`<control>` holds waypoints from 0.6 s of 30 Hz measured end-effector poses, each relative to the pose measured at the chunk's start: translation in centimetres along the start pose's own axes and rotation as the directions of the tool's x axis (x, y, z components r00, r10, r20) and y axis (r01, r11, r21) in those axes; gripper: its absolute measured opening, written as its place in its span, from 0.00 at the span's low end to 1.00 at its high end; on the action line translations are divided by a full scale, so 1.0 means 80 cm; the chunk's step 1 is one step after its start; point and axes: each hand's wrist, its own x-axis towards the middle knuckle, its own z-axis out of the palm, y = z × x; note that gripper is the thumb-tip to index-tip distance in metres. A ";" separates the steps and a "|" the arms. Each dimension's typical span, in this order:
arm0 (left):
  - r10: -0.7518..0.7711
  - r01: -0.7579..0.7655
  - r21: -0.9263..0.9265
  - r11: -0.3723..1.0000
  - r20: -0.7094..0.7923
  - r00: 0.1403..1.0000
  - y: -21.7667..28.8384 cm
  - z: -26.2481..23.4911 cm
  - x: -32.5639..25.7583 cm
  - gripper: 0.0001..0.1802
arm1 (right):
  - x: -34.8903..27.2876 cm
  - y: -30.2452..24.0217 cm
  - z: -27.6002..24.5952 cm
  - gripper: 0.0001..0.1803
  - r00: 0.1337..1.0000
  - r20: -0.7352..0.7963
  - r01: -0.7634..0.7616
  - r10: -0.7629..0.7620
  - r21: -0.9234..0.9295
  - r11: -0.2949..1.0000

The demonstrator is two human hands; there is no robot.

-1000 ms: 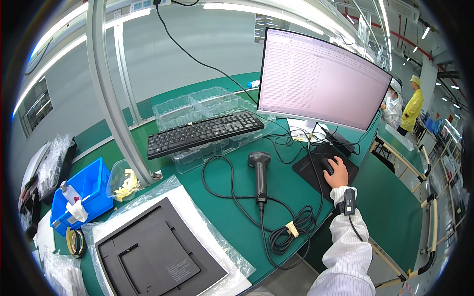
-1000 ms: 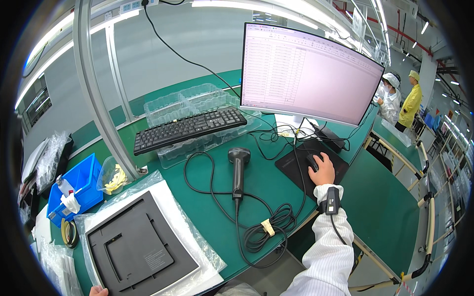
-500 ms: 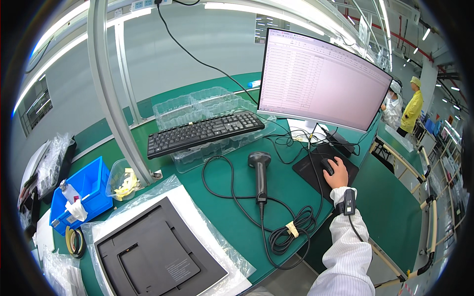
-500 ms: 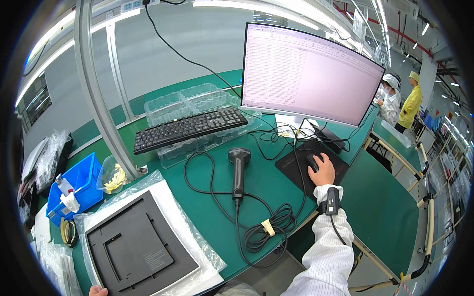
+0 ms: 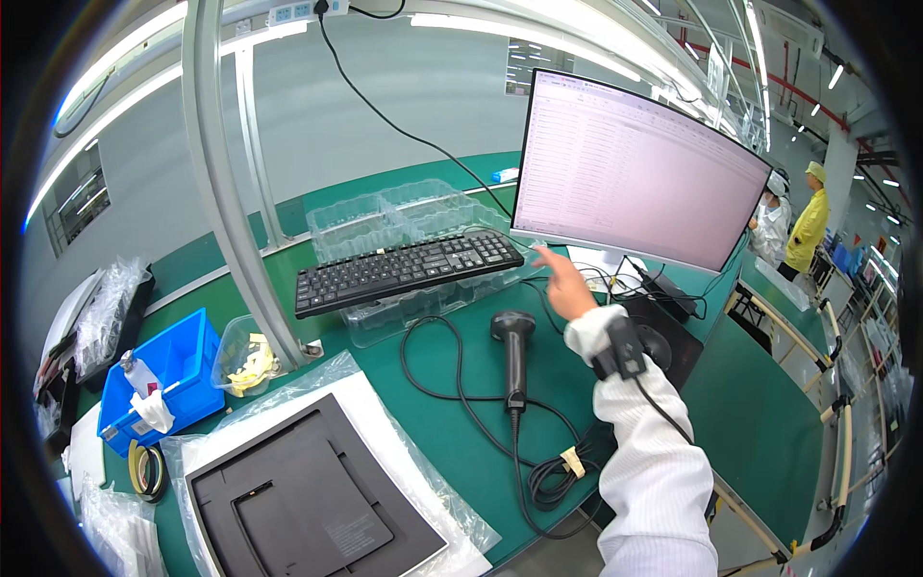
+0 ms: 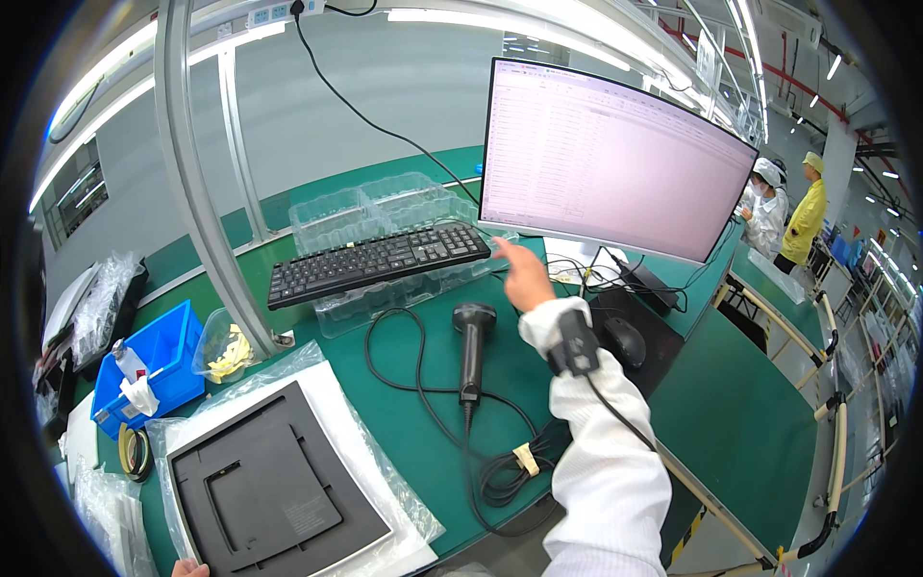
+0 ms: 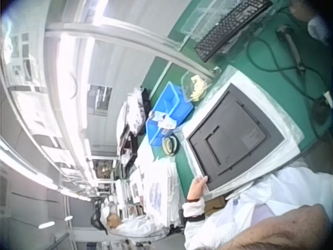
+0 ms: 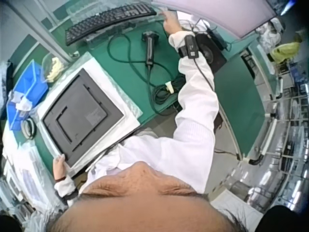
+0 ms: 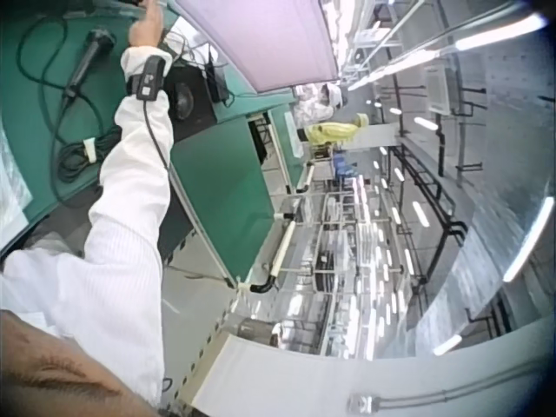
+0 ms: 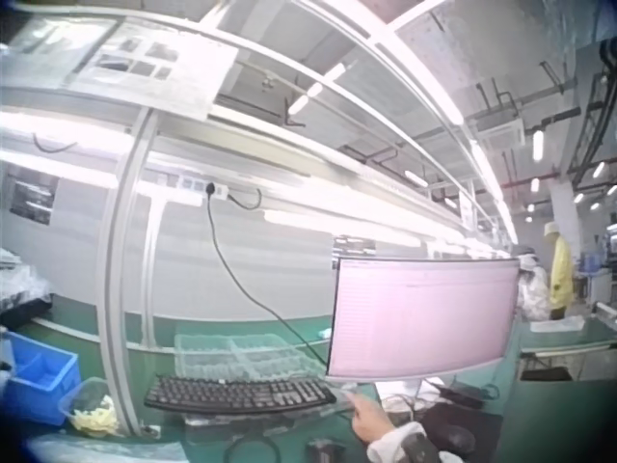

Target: Assembling internal components of an electronic device at a workstation.

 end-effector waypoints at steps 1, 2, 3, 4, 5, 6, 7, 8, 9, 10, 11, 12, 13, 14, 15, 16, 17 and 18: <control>0.003 -0.003 0.008 1.000 0.000 1.000 -0.001 0.000 0.001 0.09 | 0.016 -0.001 0.018 0.30 0.999 0.041 0.022 -0.023 0.013 1.000; 0.006 -0.006 0.009 1.000 -0.006 1.000 0.002 0.002 0.001 0.09 | 0.031 -0.002 0.033 0.30 0.997 0.076 0.010 -0.008 -0.019 1.000; 0.001 -0.001 0.027 1.000 -0.019 1.000 0.004 0.004 0.000 0.09 | 0.042 -0.003 0.049 0.31 0.993 0.115 -0.002 0.008 -0.046 0.999; -0.003 0.004 0.045 0.999 -0.030 1.000 0.006 0.005 -0.001 0.08 | 0.050 -0.003 0.061 0.32 0.988 0.148 -0.023 0.034 -0.076 0.997; -0.006 0.007 0.044 0.999 -0.037 0.999 0.004 0.003 0.001 0.08 | 0.056 -0.003 0.068 0.32 0.988 0.150 -0.020 0.030 -0.069 0.997; -0.031 0.031 0.010 0.999 -0.013 0.999 0.000 0.000 0.001 0.08 | 0.063 -0.005 0.075 0.32 0.984 0.167 -0.050 0.068 -0.108 0.993; -0.054 0.055 -0.023 0.998 0.014 0.998 -0.002 -0.002 0.000 0.07 | 0.069 -0.008 0.080 0.32 0.977 0.182 -0.079 0.106 -0.150 0.985; -0.059 0.059 -0.026 0.998 0.007 0.998 -0.002 -0.002 -0.001 0.07 | 0.073 -0.010 0.082 0.32 0.968 0.207 -0.103 0.145 -0.201 0.974; -0.054 0.055 -0.040 0.998 0.012 0.998 -0.002 -0.002 0.000 0.07 | 0.075 -0.008 0.084 0.32 0.967 0.211 -0.101 0.144 -0.201 0.974; -0.049 0.050 -0.054 0.997 0.018 0.999 -0.001 -0.001 0.000 0.07 | 0.076 -0.006 0.084 0.32 0.961 0.225 -0.112 0.162 -0.218 0.969; -0.052 0.053 -0.056 0.997 0.020 0.998 0.001 0.001 -0.001 0.07 | 0.077 -0.004 0.084 0.32 0.954 0.238 -0.123 0.180 -0.236 0.964; -0.068 0.067 -0.038 0.997 -0.001 0.998 0.007 0.004 -0.002 0.07 | 0.075 -0.003 0.085 0.31 0.954 0.238 -0.125 0.182 -0.236 0.964; -0.082 0.082 -0.020 0.996 -0.022 0.996 0.010 0.005 -0.001 0.07 | 0.074 -0.002 0.086 0.31 0.953 0.241 -0.126 0.185 -0.239 0.963; -0.085 0.085 -0.020 0.996 -0.017 0.996 0.011 0.005 0.000 0.07 | 0.072 -0.001 0.087 0.31 0.952 0.243 -0.125 0.187 -0.251 0.960; -0.080 0.080 -0.028 0.996 0.001 0.997 0.013 0.005 0.000 0.07 | 0.071 -0.001 0.087 0.31 0.952 0.242 -0.123 0.188 -0.258 0.958; -0.074 0.074 -0.035 0.997 0.020 0.997 0.014 0.004 0.000 0.07 | 0.070 0.002 0.088 0.31 0.952 0.242 -0.125 0.190 -0.259 0.958; -0.073 0.073 -0.034 0.997 0.022 0.997 0.011 0.003 0.001 0.07 | 0.069 0.007 0.091 0.30 0.956 0.242 -0.100 0.166 -0.264 0.959; -0.076 0.076 -0.022 0.997 0.019 0.997 0.006 -0.001 0.001 0.07 | 0.071 0.004 0.091 0.29 0.960 0.242 -0.073 0.139 -0.264 0.962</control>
